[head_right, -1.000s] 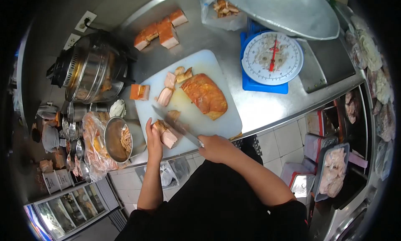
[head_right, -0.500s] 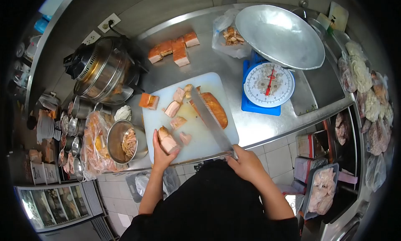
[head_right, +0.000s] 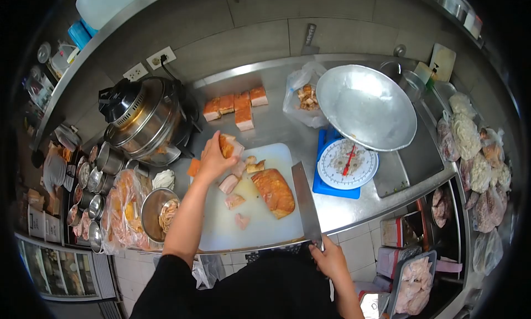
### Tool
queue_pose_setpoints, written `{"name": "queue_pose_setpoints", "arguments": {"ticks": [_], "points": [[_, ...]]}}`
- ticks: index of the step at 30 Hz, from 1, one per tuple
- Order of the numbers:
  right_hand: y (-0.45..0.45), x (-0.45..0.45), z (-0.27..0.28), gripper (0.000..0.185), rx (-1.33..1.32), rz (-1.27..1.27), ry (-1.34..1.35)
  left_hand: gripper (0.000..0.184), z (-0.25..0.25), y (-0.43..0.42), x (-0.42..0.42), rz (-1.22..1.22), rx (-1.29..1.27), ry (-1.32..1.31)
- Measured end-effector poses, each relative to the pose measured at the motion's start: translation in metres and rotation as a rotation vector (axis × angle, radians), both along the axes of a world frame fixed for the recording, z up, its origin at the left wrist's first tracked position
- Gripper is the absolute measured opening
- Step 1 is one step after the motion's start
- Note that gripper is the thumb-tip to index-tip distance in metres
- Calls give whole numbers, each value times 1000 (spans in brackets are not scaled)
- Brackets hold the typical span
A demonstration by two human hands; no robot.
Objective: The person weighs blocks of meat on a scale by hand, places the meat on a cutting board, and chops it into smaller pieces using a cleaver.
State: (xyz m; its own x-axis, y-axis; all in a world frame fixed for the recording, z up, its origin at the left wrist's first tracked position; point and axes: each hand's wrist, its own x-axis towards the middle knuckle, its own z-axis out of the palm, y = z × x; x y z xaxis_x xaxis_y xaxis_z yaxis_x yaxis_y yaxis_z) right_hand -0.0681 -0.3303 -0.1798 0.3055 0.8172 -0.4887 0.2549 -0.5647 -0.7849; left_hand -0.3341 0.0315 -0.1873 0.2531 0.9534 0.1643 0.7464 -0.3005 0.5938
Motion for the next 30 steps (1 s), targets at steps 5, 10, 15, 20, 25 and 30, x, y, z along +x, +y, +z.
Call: {"name": "queue_pose_setpoints", "arguments": {"ticks": [5, 10, 15, 20, 25, 30], "points": [[-20, 3, 8, 25, -66, -70, 24, 118, -9, 99, 4, -65, -89, 578], [-27, 0, 2, 24, -168, -123, 29, 123, -49, 167, 1, -241, -52, 568], [-21, -9, 8, 26, -221, -134, 29, 117, -75, 186, 0, -295, -28, 321], [-12, -16, 7, 28, -201, -103, 3, 114, -88, 194, -2, -235, 27, 245], [-3, -24, 11, 27, -187, -90, -7, 106, -84, 188, 1, -223, 74, 226], [-1, -31, 21, 24, -157, -65, -50, 80, -44, 130, -10, -7, 153, -183]]}}
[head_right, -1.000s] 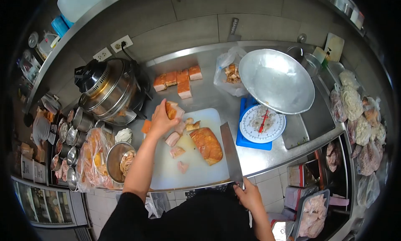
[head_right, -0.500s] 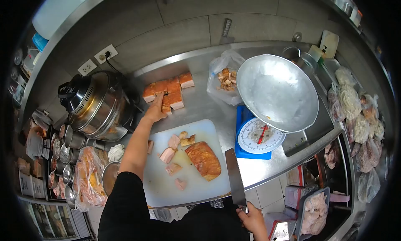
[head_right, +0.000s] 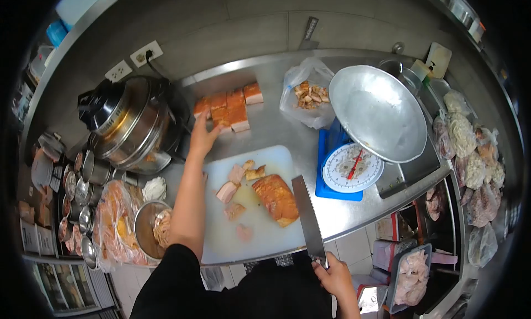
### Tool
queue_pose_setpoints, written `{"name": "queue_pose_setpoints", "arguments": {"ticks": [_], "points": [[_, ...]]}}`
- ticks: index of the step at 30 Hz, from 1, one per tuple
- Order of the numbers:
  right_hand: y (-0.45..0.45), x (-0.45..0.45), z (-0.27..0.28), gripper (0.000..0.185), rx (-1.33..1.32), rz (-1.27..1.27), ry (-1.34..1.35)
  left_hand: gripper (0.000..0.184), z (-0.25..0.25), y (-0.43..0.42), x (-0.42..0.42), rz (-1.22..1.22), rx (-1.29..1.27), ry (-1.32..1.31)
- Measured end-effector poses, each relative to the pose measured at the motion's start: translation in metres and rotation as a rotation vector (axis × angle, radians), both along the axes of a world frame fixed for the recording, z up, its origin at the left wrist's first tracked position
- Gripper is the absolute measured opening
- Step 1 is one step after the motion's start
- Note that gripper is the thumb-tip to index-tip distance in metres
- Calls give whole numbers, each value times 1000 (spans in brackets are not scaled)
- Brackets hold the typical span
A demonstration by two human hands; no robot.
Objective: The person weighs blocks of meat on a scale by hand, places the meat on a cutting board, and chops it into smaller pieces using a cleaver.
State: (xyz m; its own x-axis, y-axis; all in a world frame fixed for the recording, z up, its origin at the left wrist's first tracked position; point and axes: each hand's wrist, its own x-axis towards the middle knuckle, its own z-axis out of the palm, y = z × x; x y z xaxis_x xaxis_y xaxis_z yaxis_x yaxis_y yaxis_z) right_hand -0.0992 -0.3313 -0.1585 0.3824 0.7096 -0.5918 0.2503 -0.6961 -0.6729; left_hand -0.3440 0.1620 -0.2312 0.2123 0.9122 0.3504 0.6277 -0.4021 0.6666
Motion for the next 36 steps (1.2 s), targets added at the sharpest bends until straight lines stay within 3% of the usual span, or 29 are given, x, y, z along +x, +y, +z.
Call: {"name": "queue_pose_setpoints", "arguments": {"ticks": [1, 2, 4, 5, 7, 9, 13, 15, 18, 22, 24, 28, 30, 33, 36], "points": [[0, 0, -3, 24, 46, 54, -60, 55, 10, -30, -5, 39, 42, -149], [-3, 0, -2, 24, 86, 109, -115, 55, 22, -61, -15, 52, 14, -140], [5, -4, 17, 25, 102, 220, -181, 32, 29, -127, -38, -17, -249, -327], [10, -5, 22, 25, 170, 322, -261, 17, 21, -156, -50, -56, -252, -329], [12, -5, 16, 26, 200, 416, -260, 15, 17, -216, -66, -27, -319, -83], [21, -2, 11, 30, 143, 578, -279, 13, -17, -257, -77, -71, -388, 2], [31, 5, -28, 38, 114, 734, -370, 16, -30, -303, -55, 6, -423, 55], [37, 8, -34, 43, -3, 781, -369, 20, -40, -304, -45, 266, -312, 132], [40, 19, -37, 48, 11, 875, -352, 26, -59, -292, -40, 291, -166, 236], [40, 29, -41, 50, 13, 920, -322, 16, -72, -275, -45, 247, -82, 179], [40, 31, -44, 51, -18, 858, -317, 10, -62, -275, -44, 199, -433, -263], [39, 34, -49, 51, 10, 862, -346, 14, -21, -291, -51, 122, -545, -433], [38, 35, -51, 51, 38, 870, -336, 13, -5, -304, -57, -49, -673, -567], [37, 36, -56, 51, 54, 859, -333, 17, -15, -317, -64, -207, -800, -440], [37, 35, -55, 50, 70, 850, -336, 23, -46, -320, -60, -129, -683, -256]]}}
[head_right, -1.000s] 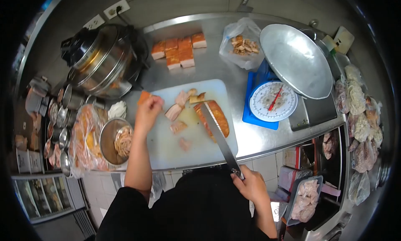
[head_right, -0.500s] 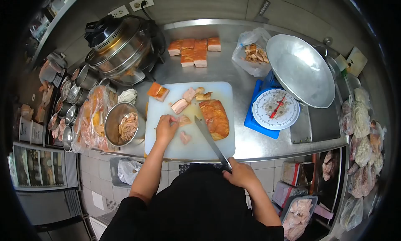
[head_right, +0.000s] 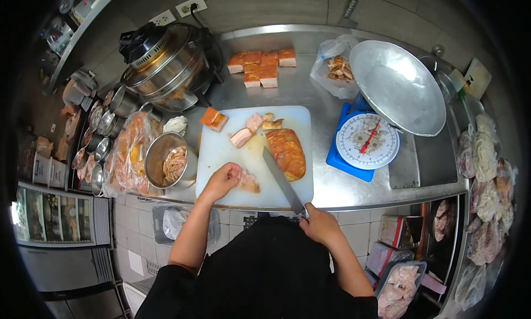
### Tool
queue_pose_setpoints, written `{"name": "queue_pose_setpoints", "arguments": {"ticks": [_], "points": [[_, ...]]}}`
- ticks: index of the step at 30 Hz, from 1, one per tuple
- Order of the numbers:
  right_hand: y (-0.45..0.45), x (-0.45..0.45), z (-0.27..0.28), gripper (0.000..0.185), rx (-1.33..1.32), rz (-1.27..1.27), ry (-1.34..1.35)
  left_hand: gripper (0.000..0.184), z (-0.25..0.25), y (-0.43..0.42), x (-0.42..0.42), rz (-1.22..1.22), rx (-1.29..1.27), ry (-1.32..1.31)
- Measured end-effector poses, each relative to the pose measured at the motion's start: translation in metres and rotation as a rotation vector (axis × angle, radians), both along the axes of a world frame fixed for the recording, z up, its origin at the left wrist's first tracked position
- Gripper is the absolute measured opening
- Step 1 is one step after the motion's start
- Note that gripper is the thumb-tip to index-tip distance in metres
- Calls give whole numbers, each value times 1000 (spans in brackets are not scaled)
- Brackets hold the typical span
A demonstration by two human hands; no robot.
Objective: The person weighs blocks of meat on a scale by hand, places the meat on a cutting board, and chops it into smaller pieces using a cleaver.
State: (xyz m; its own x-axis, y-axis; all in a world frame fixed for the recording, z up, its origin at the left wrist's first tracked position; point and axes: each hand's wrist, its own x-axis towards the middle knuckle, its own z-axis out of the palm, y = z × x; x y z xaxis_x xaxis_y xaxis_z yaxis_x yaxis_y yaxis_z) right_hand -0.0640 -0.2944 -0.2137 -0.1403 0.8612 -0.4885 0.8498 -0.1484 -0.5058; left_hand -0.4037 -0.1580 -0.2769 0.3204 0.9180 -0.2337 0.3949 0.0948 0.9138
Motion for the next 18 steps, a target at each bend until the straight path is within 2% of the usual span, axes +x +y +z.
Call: {"name": "queue_pose_setpoints", "arguments": {"ticks": [1, 4, 8, 10, 14, 16, 18], "points": [[0, 0, -1, 50, -1, 0, 1, 29, -7, 1, 3, 43, 33, 74], [-1, 1, -4, 49, 2, 12, -5, 27, -16, 2, 8, 157, 99, 85], [-1, -1, -2, 50, 2, 4, -5, 29, -7, 2, 11, 60, 29, 252], [0, -3, -1, 50, -21, 3, -11, 31, 1, 1, 17, 35, 114, 376], [-2, -4, 1, 51, -32, -13, -12, 29, -2, -2, 22, -7, 244, 259], [-2, -5, 3, 51, -30, -23, -12, 29, -2, -3, 17, -27, -27, -9], [-2, -7, 4, 51, -40, -31, -22, 28, 2, 4, 6, -20, -73, 14]]}}
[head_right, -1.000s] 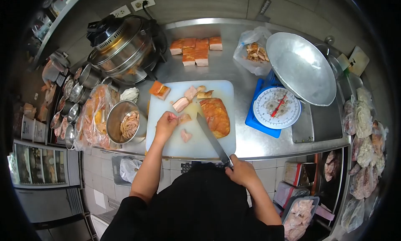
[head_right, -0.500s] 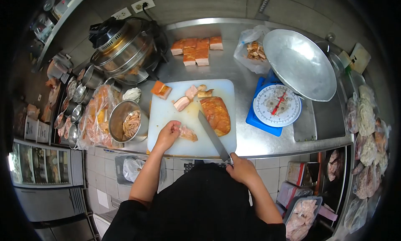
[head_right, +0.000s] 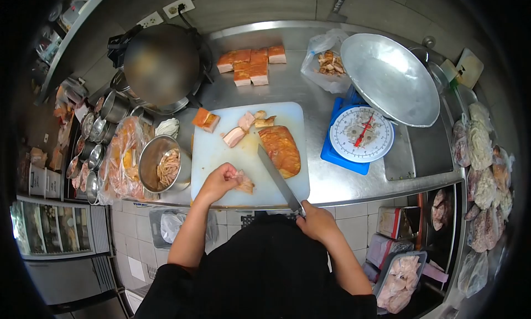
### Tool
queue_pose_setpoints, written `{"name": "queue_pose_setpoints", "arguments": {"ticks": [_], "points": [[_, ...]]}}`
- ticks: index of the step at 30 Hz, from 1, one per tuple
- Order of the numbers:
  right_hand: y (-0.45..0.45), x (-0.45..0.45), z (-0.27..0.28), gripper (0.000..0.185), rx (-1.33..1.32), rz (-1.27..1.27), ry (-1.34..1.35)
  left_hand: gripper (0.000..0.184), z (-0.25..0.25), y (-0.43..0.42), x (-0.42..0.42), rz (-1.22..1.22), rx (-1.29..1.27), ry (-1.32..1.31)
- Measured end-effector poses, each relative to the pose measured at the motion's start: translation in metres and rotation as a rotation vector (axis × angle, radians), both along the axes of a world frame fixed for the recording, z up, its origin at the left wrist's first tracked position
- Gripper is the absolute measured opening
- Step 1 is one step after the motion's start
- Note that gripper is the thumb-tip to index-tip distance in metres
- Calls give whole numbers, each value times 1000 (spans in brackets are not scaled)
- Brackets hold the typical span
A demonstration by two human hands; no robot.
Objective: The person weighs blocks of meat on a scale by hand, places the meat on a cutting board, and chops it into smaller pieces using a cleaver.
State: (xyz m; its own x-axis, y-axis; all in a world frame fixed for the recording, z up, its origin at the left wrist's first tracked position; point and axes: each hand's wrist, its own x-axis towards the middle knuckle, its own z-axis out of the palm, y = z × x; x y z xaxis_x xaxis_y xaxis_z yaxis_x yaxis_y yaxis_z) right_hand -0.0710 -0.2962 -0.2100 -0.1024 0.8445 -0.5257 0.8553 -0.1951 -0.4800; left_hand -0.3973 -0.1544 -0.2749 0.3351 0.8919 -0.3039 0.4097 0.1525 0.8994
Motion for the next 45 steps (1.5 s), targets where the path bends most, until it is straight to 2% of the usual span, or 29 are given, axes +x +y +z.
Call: {"name": "queue_pose_setpoints", "arguments": {"ticks": [2, 4, 8, 10, 13, 20, 22, 23, 25, 32, 34, 35, 37, 43, 45], "points": [[0, -2, 3, 50, -2, 2, -25, 28, 1, -1, -7, 14, -46, 23], [1, -3, 4, 48, -1, 8, -52, 37, 1, -4, -11, 32, 499, 541], [4, -4, 9, 43, -15, 8, -81, 39, 9, -21, -17, 94, 330, 391], [6, -5, 11, 42, -15, 16, -86, 39, 5, -30, -18, -50, 617, 358], [6, -6, 10, 42, -23, 14, -90, 36, -6, -31, -9, 64, 705, 371], [9, -7, 14, 41, -72, -22, -41, 34, -11, -35, 8, 118, 634, 436], [8, -6, 14, 41, -56, -40, -37, 30, -9, -42, 17, 37, 853, 373], [7, -6, 12, 41, -45, -37, -37, 30, -8, -49, 23, 34, 849, 372], [7, -6, 11, 41, -35, -30, -35, 23, -4, -62, 33, -159, 740, 397], [10, -5, 11, 40, -57, -22, -47, 17, -18, -56, 28, -204, 791, 405], [9, -3, 9, 40, -63, -24, -53, 15, -14, -48, 22, -33, 844, 442], [8, -3, 9, 39, -41, -17, -52, 15, -13, -42, 19, -33, 844, 443], [7, -5, 9, 39, -19, 1, -51, 16, -3, -31, 12, 87, 756, 445], [29, -31, 24, 33, 154, 87, -55, 18, -26, -30, -1, 152, 845, 369], [55, -49, 27, 30, 273, 206, -51, 18, -25, -32, 0, 166, 863, 372]]}}
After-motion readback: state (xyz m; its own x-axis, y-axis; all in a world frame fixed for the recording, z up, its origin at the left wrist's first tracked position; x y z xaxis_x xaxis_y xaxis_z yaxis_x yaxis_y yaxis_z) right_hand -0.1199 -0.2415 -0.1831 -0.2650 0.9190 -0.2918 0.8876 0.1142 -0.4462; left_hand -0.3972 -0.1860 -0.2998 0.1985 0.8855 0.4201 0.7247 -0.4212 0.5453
